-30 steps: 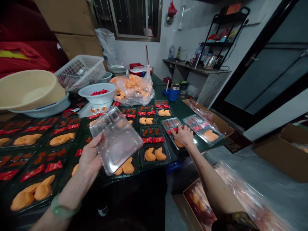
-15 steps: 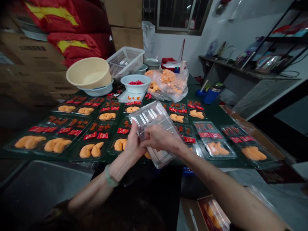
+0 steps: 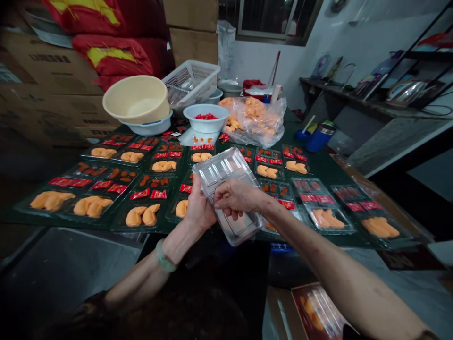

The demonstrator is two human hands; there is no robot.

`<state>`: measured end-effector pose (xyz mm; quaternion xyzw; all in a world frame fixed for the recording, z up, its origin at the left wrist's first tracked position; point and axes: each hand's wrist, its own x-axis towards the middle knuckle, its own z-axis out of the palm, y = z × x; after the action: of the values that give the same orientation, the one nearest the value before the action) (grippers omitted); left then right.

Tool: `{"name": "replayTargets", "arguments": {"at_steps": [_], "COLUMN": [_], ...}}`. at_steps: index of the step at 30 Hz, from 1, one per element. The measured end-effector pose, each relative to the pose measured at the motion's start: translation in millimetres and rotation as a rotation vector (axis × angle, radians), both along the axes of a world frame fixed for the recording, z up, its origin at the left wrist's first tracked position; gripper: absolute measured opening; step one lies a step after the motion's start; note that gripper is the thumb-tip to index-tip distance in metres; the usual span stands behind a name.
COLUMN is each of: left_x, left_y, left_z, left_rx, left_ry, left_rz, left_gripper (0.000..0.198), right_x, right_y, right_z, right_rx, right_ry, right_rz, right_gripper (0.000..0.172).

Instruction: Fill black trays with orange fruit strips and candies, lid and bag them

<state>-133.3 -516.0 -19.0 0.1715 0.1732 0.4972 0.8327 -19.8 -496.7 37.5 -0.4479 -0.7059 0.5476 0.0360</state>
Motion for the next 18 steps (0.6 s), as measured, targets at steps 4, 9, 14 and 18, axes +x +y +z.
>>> {"name": "replayTargets", "arguments": {"at_steps": [4,9,14,18], "left_x": [1,-3,-5,3], "left_y": [2,-2,-6,-6], "left_z": [-6.3,-17.2,-9.1,-7.7], "left_rx": [-0.022,-0.059,-0.115,-0.149], "left_ry": [0.007,0.132,0.133,0.11], "left_rz": [0.126,0.254,0.303,0.313], "left_gripper": [0.058,0.038,0.038,0.032], "right_x": [-10,-27,-23,-15], "right_y": [-8,-27,-20,-14], "right_z": [-4.1,-4.4,10.7,17.7], "right_rx": [0.302,0.686,0.647,0.639], "right_ry": [-0.237,-0.484,-0.245,-0.118], "right_rz": [0.006,-0.086,-0.113,-0.063], "right_gripper": [0.011,0.014,0.012,0.013]}}
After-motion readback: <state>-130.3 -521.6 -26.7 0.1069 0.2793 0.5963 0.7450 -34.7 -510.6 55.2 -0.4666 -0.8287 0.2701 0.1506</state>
